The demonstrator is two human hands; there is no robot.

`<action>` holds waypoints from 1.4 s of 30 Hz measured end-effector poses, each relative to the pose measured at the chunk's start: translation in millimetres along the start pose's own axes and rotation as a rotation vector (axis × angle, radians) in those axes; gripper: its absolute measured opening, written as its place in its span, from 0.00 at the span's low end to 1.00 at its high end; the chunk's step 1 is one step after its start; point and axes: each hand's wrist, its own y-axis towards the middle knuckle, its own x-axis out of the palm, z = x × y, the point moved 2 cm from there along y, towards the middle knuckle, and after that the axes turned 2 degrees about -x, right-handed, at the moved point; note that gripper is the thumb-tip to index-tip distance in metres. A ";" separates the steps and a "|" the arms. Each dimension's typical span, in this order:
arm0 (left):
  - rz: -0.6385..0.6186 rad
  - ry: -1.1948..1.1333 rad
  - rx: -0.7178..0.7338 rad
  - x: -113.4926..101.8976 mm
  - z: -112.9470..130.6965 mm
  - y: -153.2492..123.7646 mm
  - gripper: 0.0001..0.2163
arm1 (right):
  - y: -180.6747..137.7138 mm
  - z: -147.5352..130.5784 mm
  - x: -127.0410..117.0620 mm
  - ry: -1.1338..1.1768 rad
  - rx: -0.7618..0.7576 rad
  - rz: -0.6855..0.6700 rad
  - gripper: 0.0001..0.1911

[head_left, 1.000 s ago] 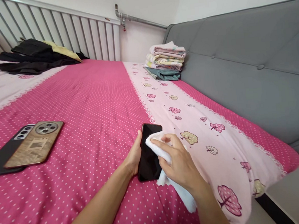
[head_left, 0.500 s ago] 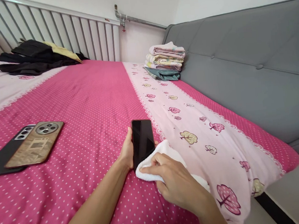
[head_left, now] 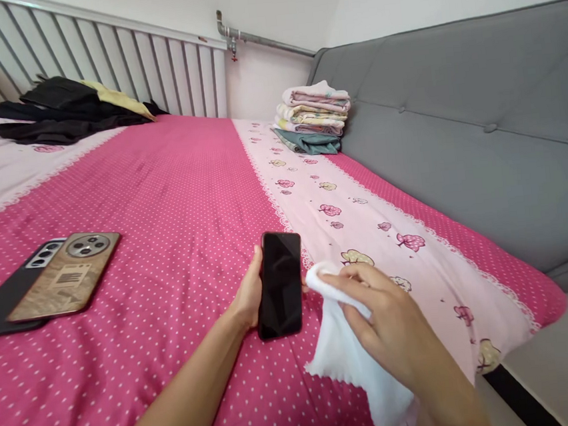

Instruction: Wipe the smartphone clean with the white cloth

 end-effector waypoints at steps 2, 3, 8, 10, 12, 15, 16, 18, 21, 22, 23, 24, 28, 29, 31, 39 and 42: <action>-0.084 0.036 -0.034 5.9 -7.4 -0.7 0.37 | 1.5 3.0 -3.3 -0.061 -0.029 0.189 0.24; -0.129 0.044 -0.055 9.0 -11.3 -1.4 0.39 | 2.5 3.0 -3.6 -0.085 -0.048 0.261 0.23; -0.130 0.070 -0.028 17.4 -26.3 -4.5 0.34 | 10.1 -5.8 5.2 -0.124 -0.104 0.423 0.21; -0.187 0.069 0.037 20.6 -28.4 -5.3 0.30 | 13.2 -10.4 11.9 -0.121 -0.130 0.431 0.22; -0.248 0.046 0.115 23.6 -28.1 -5.9 0.26 | 15.5 -13.8 18.7 -0.103 -0.157 0.420 0.23; -0.255 0.013 0.143 25.4 -26.1 -6.2 0.24 | 17.7 -15.7 26.4 -0.037 -0.163 0.348 0.25; -0.235 0.004 0.134 25.3 -25.3 -6.2 0.24 | 18.1 -15.9 27.9 -0.012 -0.157 0.312 0.26; -0.177 -0.006 0.111 23.9 -23.9 -6.0 0.24 | 18.5 -16.1 29.7 0.029 -0.147 0.238 0.28; -0.095 -0.029 0.083 20.9 -21.9 -5.6 0.24 | 18.1 -17.2 30.5 0.057 -0.140 0.155 0.30; -0.076 -0.046 0.067 19.9 -21.5 -5.4 0.25 | 17.9 -17.6 30.9 0.065 -0.134 0.125 0.31; -0.063 -0.065 0.048 18.9 -21.2 -5.1 0.25 | 17.5 -18.1 31.5 0.073 -0.128 0.094 0.31; -0.053 -0.083 0.032 17.9 -20.9 -4.7 0.26 | 17.2 -18.5 32.3 0.078 -0.121 0.062 0.32; -0.037 -0.082 0.012 13.2 -18.8 -2.7 0.27 | 15.1 -20.3 36.7 0.073 -0.105 -0.061 0.33; -0.036 -0.077 0.014 12.0 -18.1 -2.1 0.28 | 14.5 -20.9 37.8 0.070 -0.103 -0.086 0.33; -0.026 -0.079 0.013 10.0 -16.8 -1.3 0.29 | 13.4 -22.1 39.4 0.067 -0.100 -0.123 0.33; 0.055 -0.152 0.075 6.0 -6.5 -1.7 0.29 | 8.6 -29.0 41.7 0.081 -0.097 -0.272 0.33; 0.036 -0.165 0.076 8.2 -1.7 -3.8 0.33 | 6.2 -31.4 43.4 0.096 -0.095 -0.321 0.32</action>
